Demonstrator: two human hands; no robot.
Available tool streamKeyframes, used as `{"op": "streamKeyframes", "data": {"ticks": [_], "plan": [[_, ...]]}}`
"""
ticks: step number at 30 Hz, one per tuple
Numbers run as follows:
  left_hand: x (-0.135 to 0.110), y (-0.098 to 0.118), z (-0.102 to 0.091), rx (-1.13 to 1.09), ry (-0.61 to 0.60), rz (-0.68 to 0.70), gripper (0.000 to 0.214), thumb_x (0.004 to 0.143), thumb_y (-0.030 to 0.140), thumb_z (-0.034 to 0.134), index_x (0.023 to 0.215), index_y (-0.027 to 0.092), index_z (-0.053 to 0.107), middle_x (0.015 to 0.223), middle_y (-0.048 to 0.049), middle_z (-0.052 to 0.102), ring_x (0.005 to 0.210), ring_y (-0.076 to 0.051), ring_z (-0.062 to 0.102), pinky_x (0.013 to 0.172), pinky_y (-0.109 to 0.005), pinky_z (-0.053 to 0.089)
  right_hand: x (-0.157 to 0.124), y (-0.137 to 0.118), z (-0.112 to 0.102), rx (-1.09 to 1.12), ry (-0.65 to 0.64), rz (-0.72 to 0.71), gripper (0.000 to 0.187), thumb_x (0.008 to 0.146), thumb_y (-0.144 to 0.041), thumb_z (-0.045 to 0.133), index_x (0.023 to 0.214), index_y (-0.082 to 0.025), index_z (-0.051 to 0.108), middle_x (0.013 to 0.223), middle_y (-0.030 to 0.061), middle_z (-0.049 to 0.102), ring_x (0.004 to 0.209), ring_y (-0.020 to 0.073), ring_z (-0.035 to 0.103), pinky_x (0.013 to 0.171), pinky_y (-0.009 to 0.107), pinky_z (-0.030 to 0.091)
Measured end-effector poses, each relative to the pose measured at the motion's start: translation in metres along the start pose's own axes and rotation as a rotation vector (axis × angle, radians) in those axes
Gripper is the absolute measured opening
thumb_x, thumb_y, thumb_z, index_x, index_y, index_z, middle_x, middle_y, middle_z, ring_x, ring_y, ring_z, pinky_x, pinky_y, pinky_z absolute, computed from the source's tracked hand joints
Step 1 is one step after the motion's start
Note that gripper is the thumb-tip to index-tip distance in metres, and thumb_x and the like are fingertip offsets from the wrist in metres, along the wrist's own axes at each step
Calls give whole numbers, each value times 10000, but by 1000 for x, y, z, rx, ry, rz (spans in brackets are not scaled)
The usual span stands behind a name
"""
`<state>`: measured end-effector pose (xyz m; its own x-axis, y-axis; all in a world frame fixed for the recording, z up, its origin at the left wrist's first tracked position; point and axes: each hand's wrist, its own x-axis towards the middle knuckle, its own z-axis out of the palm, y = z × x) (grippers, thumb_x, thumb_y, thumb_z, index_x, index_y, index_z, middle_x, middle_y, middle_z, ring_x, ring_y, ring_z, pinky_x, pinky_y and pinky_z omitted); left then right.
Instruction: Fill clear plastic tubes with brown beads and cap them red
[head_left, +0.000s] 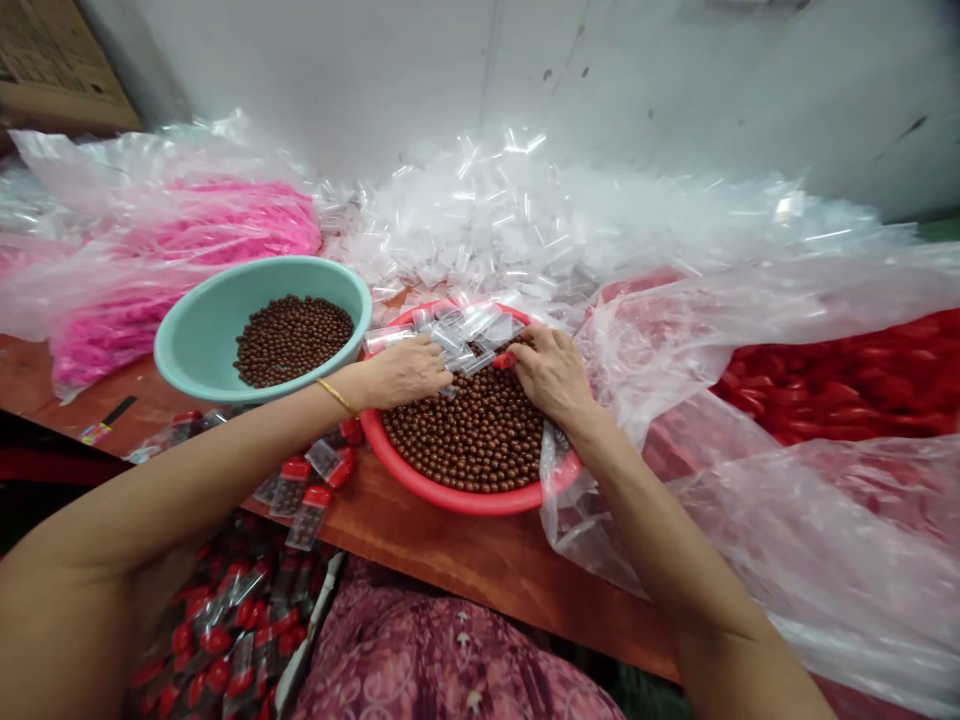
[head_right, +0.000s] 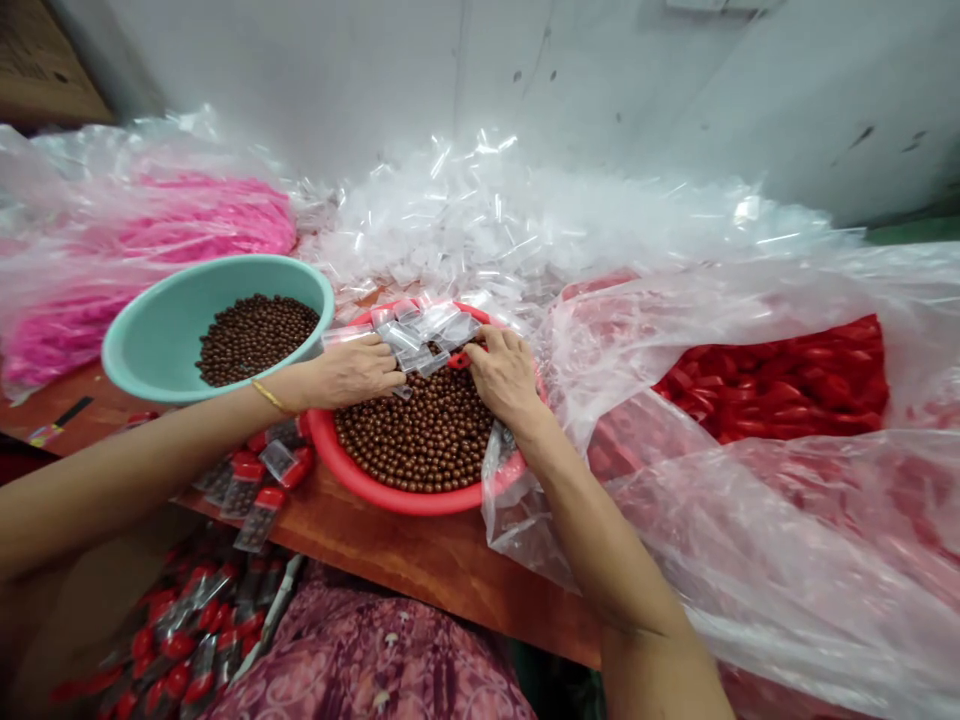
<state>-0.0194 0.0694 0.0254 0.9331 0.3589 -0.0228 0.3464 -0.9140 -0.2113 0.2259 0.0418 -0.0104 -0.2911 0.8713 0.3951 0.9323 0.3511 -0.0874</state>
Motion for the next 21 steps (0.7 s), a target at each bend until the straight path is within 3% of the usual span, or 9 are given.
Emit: {"op": "streamKeyframes", "data": {"ticks": [5,9,14,17,21], "plan": [[-1,33,-1,-49,-219,-100,217,814,42,449,734,94,644,719,-135,676,631,-192,596,583,-292,393,-1,9,5,143,178,149,290,913,-312,363,940,-171,615,925,132,651,935,259,542,858,408,407],[26,51,6,-144,-241,-157,265,824,28,383,825,67,646,764,-165,680,671,-216,632,566,-289,416,-4,13,6,216,220,199,305,891,-360,364,898,-162,595,837,139,644,817,264,567,758,399,437],[57,54,17,-415,-157,-436,195,805,101,450,853,90,639,833,-145,688,788,-242,654,687,-327,482,-6,10,2,316,252,226,271,874,-354,383,887,-182,592,825,112,644,793,242,581,743,376,450],[53,48,21,-803,-9,-519,178,766,159,542,909,105,633,895,-103,695,838,-217,648,761,-326,492,-7,9,1,393,253,245,242,858,-347,408,895,-192,590,827,95,647,790,231,587,744,366,454],[32,45,18,-1332,231,-489,273,741,204,603,998,114,615,979,-76,687,889,-169,631,843,-312,481,-8,9,1,495,250,280,216,832,-353,435,856,-196,581,789,69,634,743,212,579,720,351,450]]}}
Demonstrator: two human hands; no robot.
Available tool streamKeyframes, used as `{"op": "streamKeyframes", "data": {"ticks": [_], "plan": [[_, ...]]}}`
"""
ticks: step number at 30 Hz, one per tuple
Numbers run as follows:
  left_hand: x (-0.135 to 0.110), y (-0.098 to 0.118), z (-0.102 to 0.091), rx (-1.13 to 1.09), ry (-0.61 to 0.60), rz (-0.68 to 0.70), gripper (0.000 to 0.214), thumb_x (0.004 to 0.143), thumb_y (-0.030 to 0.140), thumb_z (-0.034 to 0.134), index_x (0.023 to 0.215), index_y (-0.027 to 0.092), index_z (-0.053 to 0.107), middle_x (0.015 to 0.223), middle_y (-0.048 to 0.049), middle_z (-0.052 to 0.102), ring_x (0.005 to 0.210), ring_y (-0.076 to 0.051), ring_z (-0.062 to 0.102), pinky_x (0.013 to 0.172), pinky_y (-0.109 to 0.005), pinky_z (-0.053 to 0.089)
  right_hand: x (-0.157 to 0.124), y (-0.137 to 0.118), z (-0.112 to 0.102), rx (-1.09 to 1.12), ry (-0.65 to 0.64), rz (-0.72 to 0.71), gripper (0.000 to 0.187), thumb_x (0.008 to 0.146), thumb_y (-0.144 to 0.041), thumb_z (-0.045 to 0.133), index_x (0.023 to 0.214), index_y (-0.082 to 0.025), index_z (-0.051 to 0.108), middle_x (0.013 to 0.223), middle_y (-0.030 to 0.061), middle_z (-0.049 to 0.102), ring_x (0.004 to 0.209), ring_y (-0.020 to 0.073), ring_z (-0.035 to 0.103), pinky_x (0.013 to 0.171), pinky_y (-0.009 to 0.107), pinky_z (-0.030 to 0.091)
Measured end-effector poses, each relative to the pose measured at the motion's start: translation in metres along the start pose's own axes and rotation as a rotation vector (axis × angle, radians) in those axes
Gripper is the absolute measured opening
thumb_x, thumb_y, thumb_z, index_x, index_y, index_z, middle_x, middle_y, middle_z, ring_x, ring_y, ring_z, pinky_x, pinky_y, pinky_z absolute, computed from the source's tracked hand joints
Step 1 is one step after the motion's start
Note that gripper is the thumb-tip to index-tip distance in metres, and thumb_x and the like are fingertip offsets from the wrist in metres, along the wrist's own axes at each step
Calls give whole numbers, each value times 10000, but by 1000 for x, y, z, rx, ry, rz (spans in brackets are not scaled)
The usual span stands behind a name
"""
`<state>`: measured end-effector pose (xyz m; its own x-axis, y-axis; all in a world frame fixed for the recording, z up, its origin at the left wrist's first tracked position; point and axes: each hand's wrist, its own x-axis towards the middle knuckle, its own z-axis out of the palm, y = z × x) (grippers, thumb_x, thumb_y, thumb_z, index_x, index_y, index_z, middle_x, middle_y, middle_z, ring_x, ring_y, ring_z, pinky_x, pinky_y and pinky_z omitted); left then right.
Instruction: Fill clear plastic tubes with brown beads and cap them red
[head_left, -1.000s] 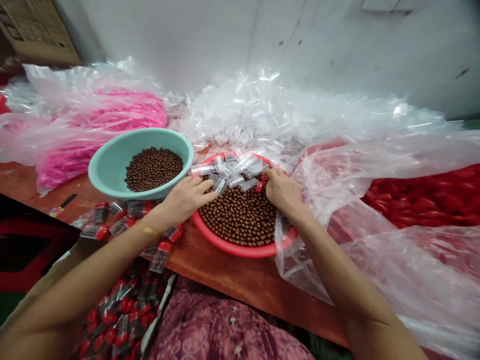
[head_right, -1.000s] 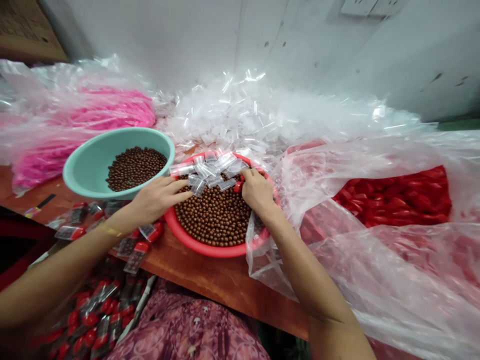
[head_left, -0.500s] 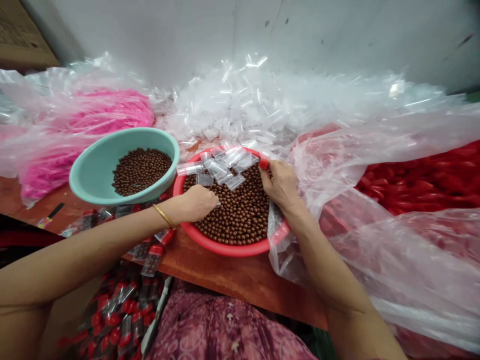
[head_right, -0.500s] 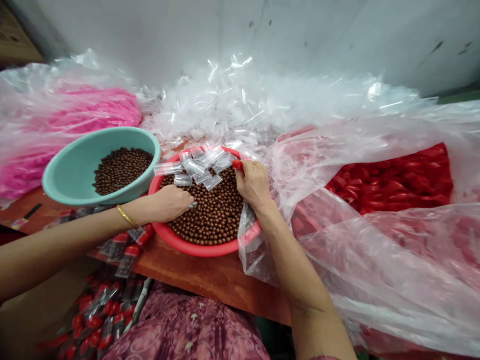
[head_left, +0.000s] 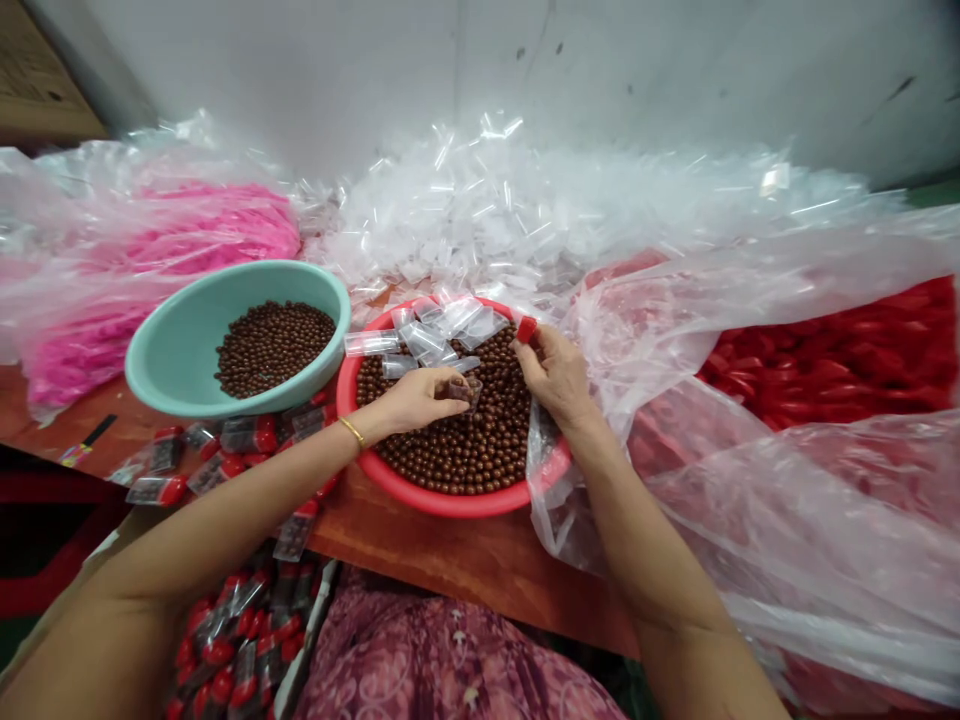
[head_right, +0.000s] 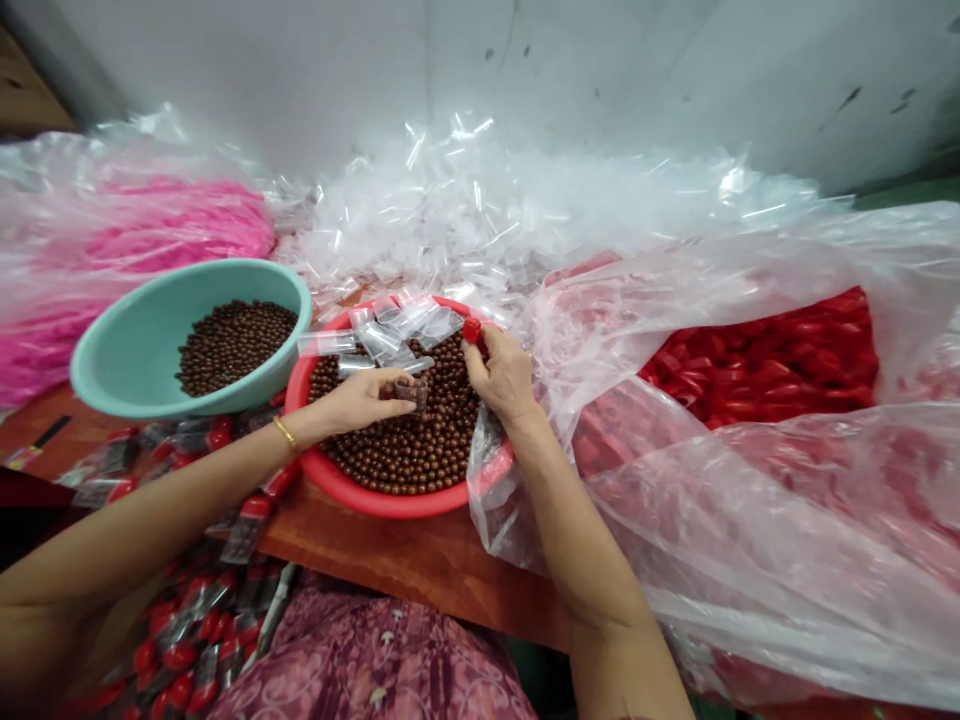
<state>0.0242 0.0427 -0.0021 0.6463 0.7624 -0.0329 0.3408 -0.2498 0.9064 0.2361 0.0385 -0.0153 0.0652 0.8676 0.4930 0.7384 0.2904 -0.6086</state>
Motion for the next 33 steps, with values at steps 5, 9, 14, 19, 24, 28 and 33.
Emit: {"op": "streamKeyframes", "data": {"ticks": [5,9,14,19,24,28,33], "plan": [[-27,7,0,-338,27,-36,263,734,255,647,947,114,587,902,-51,656,823,-144,607,824,-313,488,-1,2,-2,217,-30,54,166,782,-301,417,785,-211,556,676,-2,549,647,164,518,666,318,440],[-45,8,5,-544,44,-95,358,699,340,705,935,116,555,836,-15,597,729,-105,573,726,-276,511,-5,-13,-12,463,-129,184,188,712,-269,409,773,-208,575,586,-31,445,525,133,434,521,280,399],[-55,8,9,-616,19,-127,389,689,400,711,911,119,559,803,3,553,693,-84,531,645,-235,511,-15,-60,-21,631,-471,273,232,683,-314,575,877,-197,625,660,-33,542,481,101,444,462,254,385],[-57,11,7,-677,-52,-93,377,702,421,686,904,130,559,783,6,541,678,-86,524,610,-219,505,-21,-81,-13,682,-665,94,198,719,-304,605,864,-184,666,796,5,645,657,125,543,587,254,437],[-57,9,6,-714,-131,-70,379,709,430,677,900,129,547,760,0,536,675,-96,532,584,-223,500,-24,-74,-7,623,-620,26,241,726,-352,640,880,-169,668,692,-4,613,631,129,539,633,280,450],[-57,8,6,-731,-107,-75,402,711,435,678,930,132,528,754,9,534,633,-82,529,550,-209,489,-29,-73,-3,630,-534,40,233,741,-384,638,852,-180,652,719,3,616,633,128,538,626,280,451],[-57,8,5,-711,-113,-74,387,734,434,658,922,128,518,758,18,540,541,-51,514,522,-196,467,-29,-74,-2,660,-556,30,225,754,-393,636,692,-192,554,581,-41,486,494,83,432,491,235,379]]}}
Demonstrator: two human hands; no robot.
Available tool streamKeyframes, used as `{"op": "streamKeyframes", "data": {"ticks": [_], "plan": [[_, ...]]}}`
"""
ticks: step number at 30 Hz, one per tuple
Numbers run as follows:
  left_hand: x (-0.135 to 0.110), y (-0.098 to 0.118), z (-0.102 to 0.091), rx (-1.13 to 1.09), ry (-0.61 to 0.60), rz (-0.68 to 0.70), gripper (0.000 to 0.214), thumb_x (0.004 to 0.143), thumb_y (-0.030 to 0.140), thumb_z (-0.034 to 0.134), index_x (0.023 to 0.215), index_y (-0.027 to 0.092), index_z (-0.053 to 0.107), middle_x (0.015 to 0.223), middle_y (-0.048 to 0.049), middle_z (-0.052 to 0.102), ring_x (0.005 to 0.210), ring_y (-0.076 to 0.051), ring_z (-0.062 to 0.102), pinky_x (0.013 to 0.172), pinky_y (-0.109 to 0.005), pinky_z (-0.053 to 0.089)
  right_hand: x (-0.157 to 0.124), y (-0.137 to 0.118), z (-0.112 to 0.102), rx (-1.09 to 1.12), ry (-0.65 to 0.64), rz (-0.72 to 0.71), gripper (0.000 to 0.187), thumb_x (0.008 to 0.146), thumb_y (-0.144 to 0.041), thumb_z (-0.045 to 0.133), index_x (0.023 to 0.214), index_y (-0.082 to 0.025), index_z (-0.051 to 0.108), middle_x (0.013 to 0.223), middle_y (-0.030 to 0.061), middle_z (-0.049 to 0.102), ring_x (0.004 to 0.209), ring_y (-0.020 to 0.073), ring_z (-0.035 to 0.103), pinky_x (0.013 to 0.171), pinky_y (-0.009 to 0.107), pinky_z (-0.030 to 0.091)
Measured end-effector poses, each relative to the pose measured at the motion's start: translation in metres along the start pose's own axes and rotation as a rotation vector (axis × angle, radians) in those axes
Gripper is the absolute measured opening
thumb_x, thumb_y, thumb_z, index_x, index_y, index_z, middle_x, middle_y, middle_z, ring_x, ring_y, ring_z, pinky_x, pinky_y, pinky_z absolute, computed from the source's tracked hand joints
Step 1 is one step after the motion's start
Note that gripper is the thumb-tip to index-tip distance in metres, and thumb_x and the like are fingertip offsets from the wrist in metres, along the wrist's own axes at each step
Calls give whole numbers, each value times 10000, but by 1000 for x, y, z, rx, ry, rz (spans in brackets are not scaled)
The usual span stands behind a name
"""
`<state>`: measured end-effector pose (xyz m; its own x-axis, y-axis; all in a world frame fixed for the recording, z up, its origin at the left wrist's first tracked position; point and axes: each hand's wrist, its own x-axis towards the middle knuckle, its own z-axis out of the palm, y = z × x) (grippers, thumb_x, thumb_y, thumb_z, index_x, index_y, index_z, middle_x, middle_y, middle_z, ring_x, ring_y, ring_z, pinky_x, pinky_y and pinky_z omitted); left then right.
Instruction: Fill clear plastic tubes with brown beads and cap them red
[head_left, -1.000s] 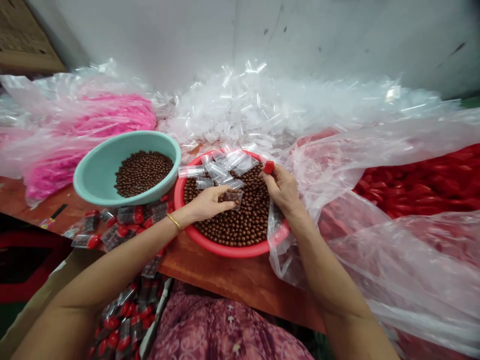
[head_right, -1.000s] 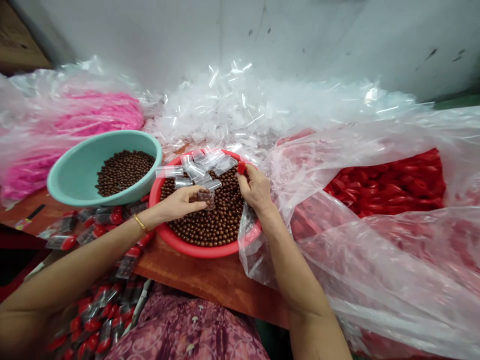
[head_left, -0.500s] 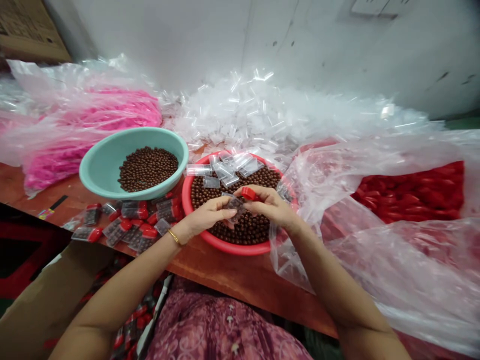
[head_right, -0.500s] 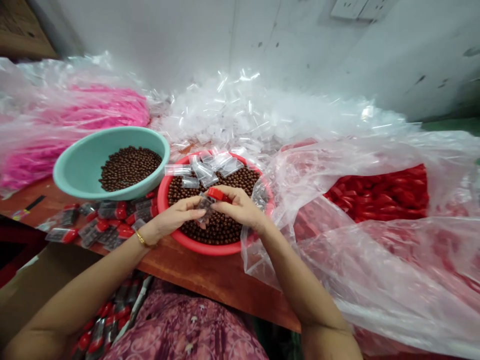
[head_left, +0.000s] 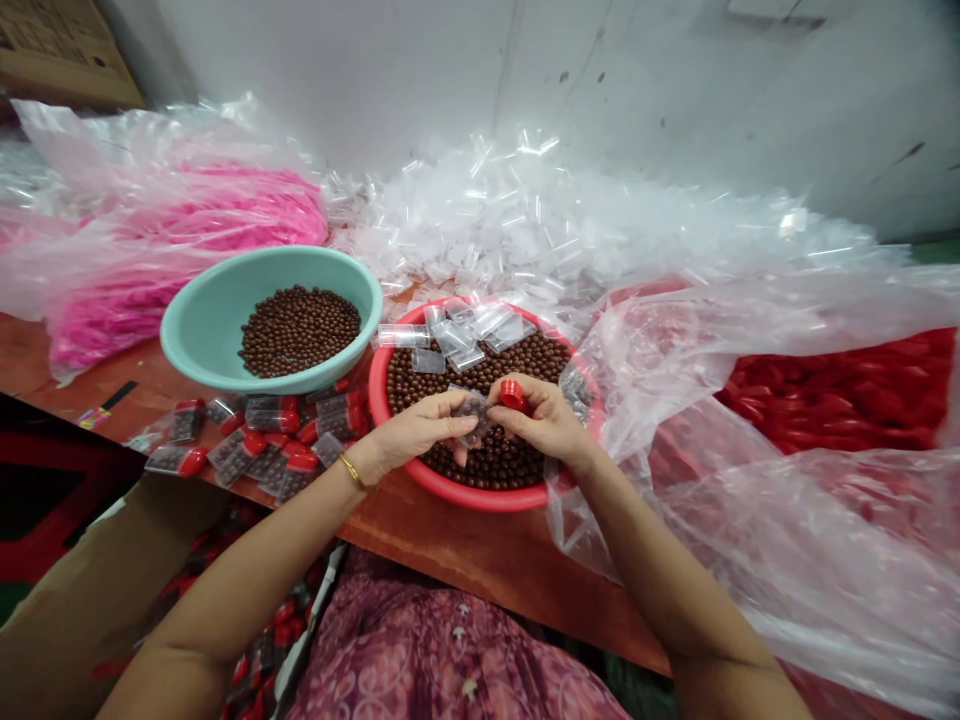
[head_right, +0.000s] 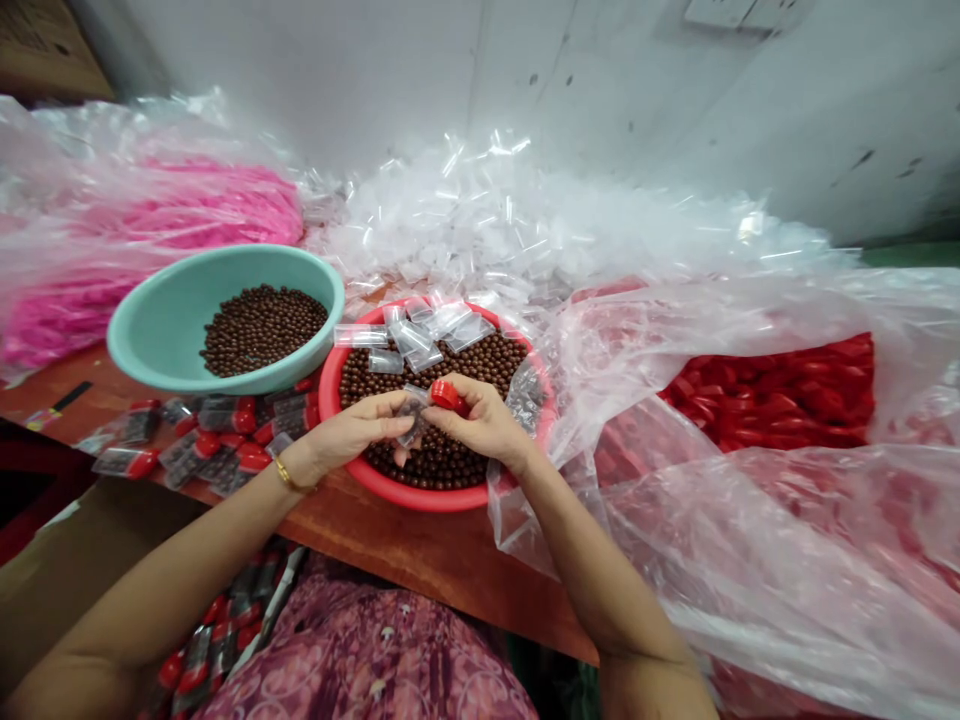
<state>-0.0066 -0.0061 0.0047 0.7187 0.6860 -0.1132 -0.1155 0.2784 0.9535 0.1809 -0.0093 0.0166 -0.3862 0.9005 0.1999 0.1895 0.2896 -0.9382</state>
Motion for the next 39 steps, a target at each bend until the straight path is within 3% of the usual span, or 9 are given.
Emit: {"op": "streamKeyframes", "data": {"ticks": [5,10,15,21,25,29,34,37,39], "plan": [[2,-1,1,20,71,49,354,747,407,649,926,126,530,771,19,515,620,-65,507,555,-193,477,2,9,-5,107,12,157,338,735,-518,625,734,-207,494,563,-68,417,416,69,387,384,213,345],[4,-6,4,75,153,69,307,774,383,621,934,140,523,850,2,529,709,-80,534,661,-232,501,-4,16,-5,-18,107,251,376,870,-529,412,979,-199,556,625,-49,421,475,86,395,379,206,384],[2,-7,6,252,182,75,236,845,375,505,902,148,484,787,4,534,661,-95,562,627,-237,474,-12,9,4,-245,94,65,382,927,-416,363,1138,-198,595,894,31,657,786,147,628,696,277,530],[0,-11,10,580,327,157,156,820,295,522,898,162,504,779,13,533,680,-112,530,651,-250,436,-15,4,12,-495,98,-52,386,936,-346,365,1210,-208,599,1171,50,668,1049,194,641,919,329,506],[-1,-11,14,747,430,159,129,757,251,575,826,162,512,782,7,563,735,-140,522,666,-260,403,-19,7,21,-685,134,-102,422,930,-332,364,1252,-162,578,1058,92,713,892,199,694,800,314,549],[-1,-12,13,695,454,176,154,759,294,578,774,158,508,722,18,553,673,-123,493,613,-240,378,-16,1,24,-701,100,-177,468,941,-359,319,1244,-119,583,940,113,732,739,194,697,682,301,547],[2,-11,12,609,473,178,232,725,342,621,833,148,554,762,2,593,696,-127,517,639,-233,406,3,-11,11,-567,145,-138,534,936,-500,288,978,-187,719,757,57,709,698,168,666,651,271,506],[0,-6,17,784,434,96,163,694,304,611,758,162,564,653,21,556,605,-120,492,569,-225,367,17,-10,13,-367,324,-72,645,913,-597,240,872,-171,721,545,15,556,523,133,553,554,266,455],[-3,-2,21,930,403,34,137,680,292,594,737,169,575,607,23,542,562,-124,487,535,-230,340,25,-5,21,-168,340,17,716,896,-645,173,947,-164,700,592,13,541,513,124,515,527,272,446]]}}
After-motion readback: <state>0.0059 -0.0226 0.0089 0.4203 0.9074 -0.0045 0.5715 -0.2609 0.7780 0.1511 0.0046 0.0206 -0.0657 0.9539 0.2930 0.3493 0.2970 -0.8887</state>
